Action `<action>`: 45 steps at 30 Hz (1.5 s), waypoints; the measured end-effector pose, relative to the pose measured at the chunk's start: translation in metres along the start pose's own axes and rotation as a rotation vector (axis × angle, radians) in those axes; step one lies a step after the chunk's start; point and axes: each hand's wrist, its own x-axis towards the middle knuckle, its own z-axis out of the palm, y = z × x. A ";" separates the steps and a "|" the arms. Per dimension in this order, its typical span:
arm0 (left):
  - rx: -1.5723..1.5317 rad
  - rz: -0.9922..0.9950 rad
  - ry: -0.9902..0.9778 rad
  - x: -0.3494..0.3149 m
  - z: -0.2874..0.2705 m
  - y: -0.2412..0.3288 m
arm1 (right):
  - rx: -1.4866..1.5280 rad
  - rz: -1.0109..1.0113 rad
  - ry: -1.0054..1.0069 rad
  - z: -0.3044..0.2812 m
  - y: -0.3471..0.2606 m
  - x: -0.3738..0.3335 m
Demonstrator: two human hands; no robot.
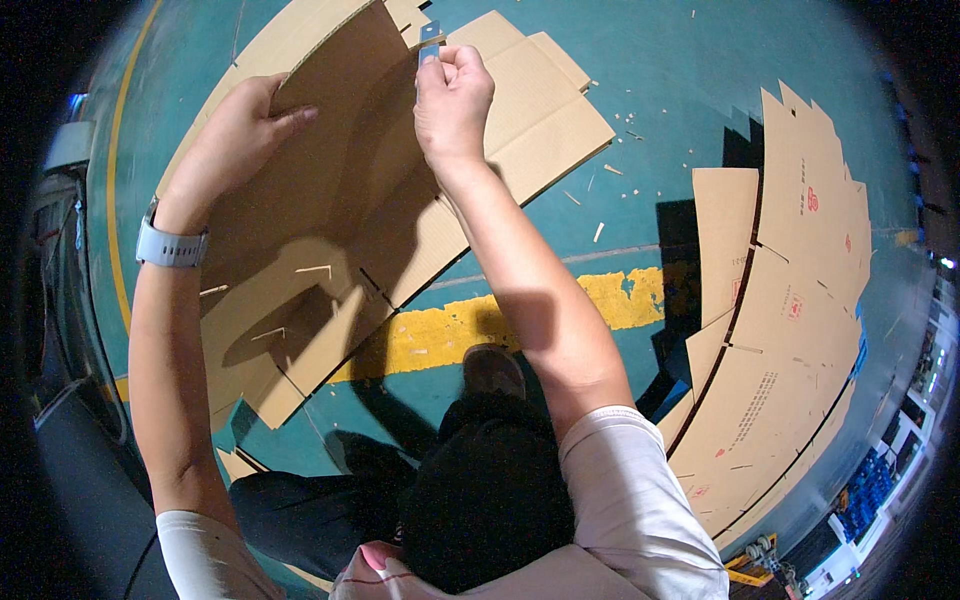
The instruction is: The person uses a utility knife to score and cut a large piece of cardboard on the floor. They repeatedly score the material along straight lines and then snap the sections apart by hand. The process involves cutting, separating, and repositioning the cardboard pieces to continue the cutting task.
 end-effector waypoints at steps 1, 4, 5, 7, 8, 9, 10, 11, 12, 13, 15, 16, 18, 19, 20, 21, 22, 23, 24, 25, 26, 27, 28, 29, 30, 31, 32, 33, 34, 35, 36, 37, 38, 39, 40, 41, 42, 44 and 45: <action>0.000 0.004 0.005 0.000 0.000 0.000 | -0.022 -0.005 -0.004 -0.001 0.002 0.000; -0.002 0.017 0.014 -0.001 0.000 -0.001 | -0.010 -0.044 0.021 0.004 0.004 -0.006; -0.004 0.021 0.013 -0.001 0.000 -0.001 | -0.005 -0.049 0.037 0.004 0.003 -0.007; 0.006 0.018 0.011 0.000 0.000 -0.003 | 0.012 -0.025 0.021 0.003 0.000 -0.009; 0.018 0.009 0.010 0.000 0.001 -0.005 | 0.020 -0.014 0.013 0.003 -0.001 -0.010; 0.028 0.002 0.010 0.000 0.001 -0.004 | 0.006 -0.020 0.015 0.002 -0.001 -0.010; 0.018 -0.002 0.002 0.000 0.000 -0.001 | -0.007 -0.026 0.017 0.001 -0.001 -0.010; 0.008 -0.007 -0.006 -0.001 -0.001 0.003 | -0.020 -0.033 0.019 0.000 -0.001 -0.011; -0.001 -0.013 -0.015 -0.002 -0.002 0.006 | -0.016 -0.029 0.010 0.000 -0.001 -0.012; -0.011 -0.019 -0.005 -0.001 -0.001 0.005 | -0.012 -0.026 0.001 0.000 -0.001 -0.014; -0.030 -0.031 0.017 0.000 0.003 0.001 | -0.027 -0.021 -0.016 -0.003 0.001 -0.015; -0.026 0.007 0.021 0.001 0.003 -0.001 | -0.045 -0.020 -0.024 -0.005 0.002 -0.014; -0.018 0.076 0.026 0.003 0.005 -0.008 | -0.070 -0.029 -0.018 -0.012 0.002 -0.014; -0.029 0.082 0.047 0.003 0.006 -0.010 | -0.076 -0.039 -0.008 -0.017 -0.001 -0.018; -0.040 0.086 0.070 0.001 0.008 -0.012 | -0.081 -0.049 -0.001 -0.024 -0.005 -0.022; -0.045 0.085 0.097 -0.001 0.005 -0.013 | -0.041 -0.021 0.017 -0.031 -0.012 -0.030; -0.042 0.039 0.071 -0.005 0.002 -0.012 | 0.013 0.033 0.088 -0.035 -0.021 -0.040; -0.038 -0.011 0.045 -0.013 -0.003 -0.011 | 0.101 0.064 0.078 -0.044 -0.018 -0.048; -0.037 -0.054 0.020 -0.021 -0.006 -0.009 | 0.059 0.051 0.070 -0.056 -0.012 -0.056; -0.023 -0.111 -0.066 -0.035 -0.010 -0.017 | 0.028 0.112 0.091 -0.061 -0.016 -0.068; -0.002 -0.167 -0.159 -0.053 -0.015 -0.030 | -0.041 0.114 0.094 -0.071 -0.016 -0.080; 0.029 -0.238 -0.250 -0.079 -0.027 -0.040 | -0.125 0.112 0.031 -0.075 -0.019 -0.094; -0.223 -0.326 -0.257 -0.113 -0.039 -0.038 | -0.120 0.107 -0.032 -0.080 -0.011 -0.106; -0.195 -0.295 -0.220 -0.145 -0.043 -0.060 | -0.264 0.141 -0.119 -0.078 -0.009 -0.121; -0.175 -0.249 -0.185 -0.174 -0.039 -0.086 | -0.255 0.153 -0.226 -0.068 -0.002 -0.139; -0.165 -0.315 -0.189 -0.193 -0.035 -0.100 | -0.255 0.166 -0.337 -0.060 0.006 -0.157; -0.164 -0.378 -0.192 -0.208 -0.033 -0.111 | -0.263 0.176 -0.448 -0.051 0.011 -0.168; -0.135 -0.319 -0.154 -0.205 -0.032 -0.103 | -0.341 0.102 -0.563 -0.037 0.008 -0.174; -0.140 -0.289 -0.112 -0.197 -0.026 -0.100 | -0.428 0.021 -0.671 -0.024 0.001 -0.178; -0.146 -0.253 -0.070 -0.187 -0.020 -0.099 | -0.532 -0.257 -0.740 -0.012 -0.001 -0.173; -0.147 -0.225 -0.032 -0.179 -0.015 -0.100 | -0.561 -0.427 -0.765 0.006 -0.002 -0.168; -0.193 -0.145 0.015 -0.167 -0.005 -0.103 | -0.649 -0.588 -0.775 0.018 -0.004 -0.162; -0.234 -0.066 0.062 -0.157 0.002 -0.105 | -0.727 -0.750 -0.784 0.029 -0.006 -0.156; -0.203 -0.056 0.053 -0.146 0.004 -0.103 | -0.785 -0.819 -0.789 0.037 -0.006 -0.152; -0.173 -0.043 0.045 -0.135 0.002 -0.099 | -0.845 -0.891 -0.795 0.042 -0.005 -0.148; -0.143 -0.030 0.038 -0.127 0.002 -0.095 | -0.902 -0.925 -0.781 0.046 -0.003 -0.144; -0.160 -0.009 0.066 -0.124 0.004 -0.093 | -0.923 -0.935 -0.758 0.050 -0.003 -0.141; -0.188 0.029 0.125 -0.123 0.007 -0.092 | -0.943 -0.942 -0.711 0.055 -0.005 -0.141; -0.198 0.059 0.206 -0.123 0.011 -0.088 | -0.979 -0.933 -0.701 0.055 -0.004 -0.140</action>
